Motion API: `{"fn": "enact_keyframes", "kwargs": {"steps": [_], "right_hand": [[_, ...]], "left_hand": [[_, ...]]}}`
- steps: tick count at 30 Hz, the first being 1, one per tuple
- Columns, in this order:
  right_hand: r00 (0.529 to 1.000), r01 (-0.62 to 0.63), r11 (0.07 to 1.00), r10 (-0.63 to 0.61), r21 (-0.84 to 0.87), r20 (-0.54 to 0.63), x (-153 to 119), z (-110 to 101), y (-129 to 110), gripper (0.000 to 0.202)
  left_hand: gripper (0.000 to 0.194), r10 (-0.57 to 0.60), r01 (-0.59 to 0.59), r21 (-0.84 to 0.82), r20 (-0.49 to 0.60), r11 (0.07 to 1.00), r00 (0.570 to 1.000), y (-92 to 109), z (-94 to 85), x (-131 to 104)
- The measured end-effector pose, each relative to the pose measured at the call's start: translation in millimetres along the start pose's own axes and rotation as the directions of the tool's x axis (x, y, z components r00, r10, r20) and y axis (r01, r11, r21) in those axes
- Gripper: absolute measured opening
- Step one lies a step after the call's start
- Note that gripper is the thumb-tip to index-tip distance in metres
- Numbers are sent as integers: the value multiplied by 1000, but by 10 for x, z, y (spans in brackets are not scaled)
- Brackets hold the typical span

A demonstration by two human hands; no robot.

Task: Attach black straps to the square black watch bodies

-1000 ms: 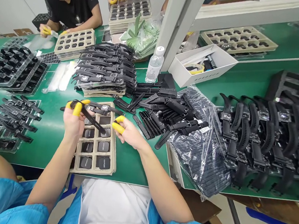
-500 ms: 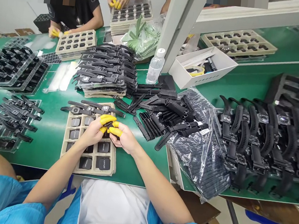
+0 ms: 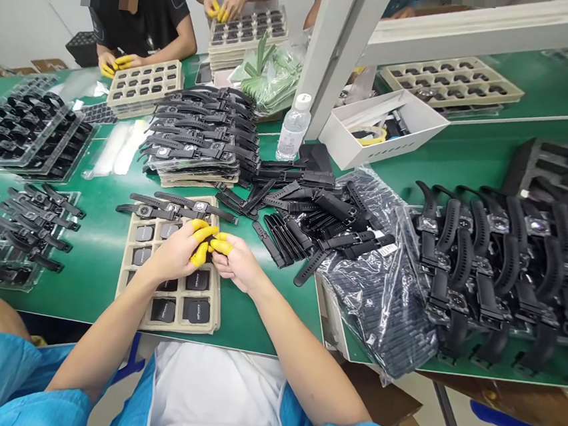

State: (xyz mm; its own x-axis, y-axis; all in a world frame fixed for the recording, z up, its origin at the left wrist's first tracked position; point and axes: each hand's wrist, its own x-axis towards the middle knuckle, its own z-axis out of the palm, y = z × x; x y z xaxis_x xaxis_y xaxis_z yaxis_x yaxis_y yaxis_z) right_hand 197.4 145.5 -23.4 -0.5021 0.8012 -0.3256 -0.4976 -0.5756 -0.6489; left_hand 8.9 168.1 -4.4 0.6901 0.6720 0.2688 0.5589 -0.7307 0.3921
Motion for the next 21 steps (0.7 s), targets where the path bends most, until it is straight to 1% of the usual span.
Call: {"fn": "enact_keyframes", "kwargs": {"steps": [2, 4, 8, 10, 12, 13, 14, 15, 17, 18, 19, 20, 21], "right_hand": [[1000, -8, 1000, 8, -19, -1, 0, 0, 7, 34], [1000, -11, 999, 12, -33, 4, -3, 3, 11, 35], [999, 14, 998, -12, -59, 32, -2, 10, 27, 36], [997, 65, 993, -61, -97, 38, 5, 2, 40, 38], [987, 158, 960, -156, -230, 28, 11, -29, 37, 38], [974, 219, 915, -223, -340, 28, 13, -57, 23, 37], [955, 279, 839, -294, -467, 43, 12, -93, 0, 34], [931, 327, 735, -357, -594, 71, 10, -135, -30, 31], [890, 370, 493, -431, -787, 148, 2, -230, -104, 25], [873, 372, 381, -454, -847, 179, 0, -276, -138, 23], [859, 364, 286, -472, -887, 200, 1, -316, -165, 23], [846, 351, 210, -490, -912, 213, 6, -350, -181, 24], [832, 339, 154, -509, -928, 220, 16, -376, -185, 27]], "left_hand": [[40, -12, 12, 27, 29, 1000, 1000, 7, -14, 2], [38, -26, 26, 5, 36, 1000, 999, 9, -29, 7], [42, -16, 17, -162, 10, 987, 1000, -2, -39, 16], [45, -11, 7, -235, -13, 972, 1000, -5, -43, 14], [49, -30, 24, -249, -18, 968, 999, -9, -81, 6], [50, -49, 46, -229, -6, 972, 999, -16, -125, 0], [51, -76, 78, -194, 16, 978, 997, -28, -190, -7], [51, -116, 121, -145, 44, 982, 992, -48, -275, -14], [49, -214, 217, -18, 113, 976, 970, -117, -488, -22], [45, -255, 250, 55, 146, 967, 956, -165, -602, -23], [40, -278, 258, 128, 178, 958, 944, -219, -707, -22], [35, -283, 243, 197, 210, 950, 936, -277, -794, -18], [32, -280, 219, 253, 240, 942, 929, -336, -857, -14]]}}
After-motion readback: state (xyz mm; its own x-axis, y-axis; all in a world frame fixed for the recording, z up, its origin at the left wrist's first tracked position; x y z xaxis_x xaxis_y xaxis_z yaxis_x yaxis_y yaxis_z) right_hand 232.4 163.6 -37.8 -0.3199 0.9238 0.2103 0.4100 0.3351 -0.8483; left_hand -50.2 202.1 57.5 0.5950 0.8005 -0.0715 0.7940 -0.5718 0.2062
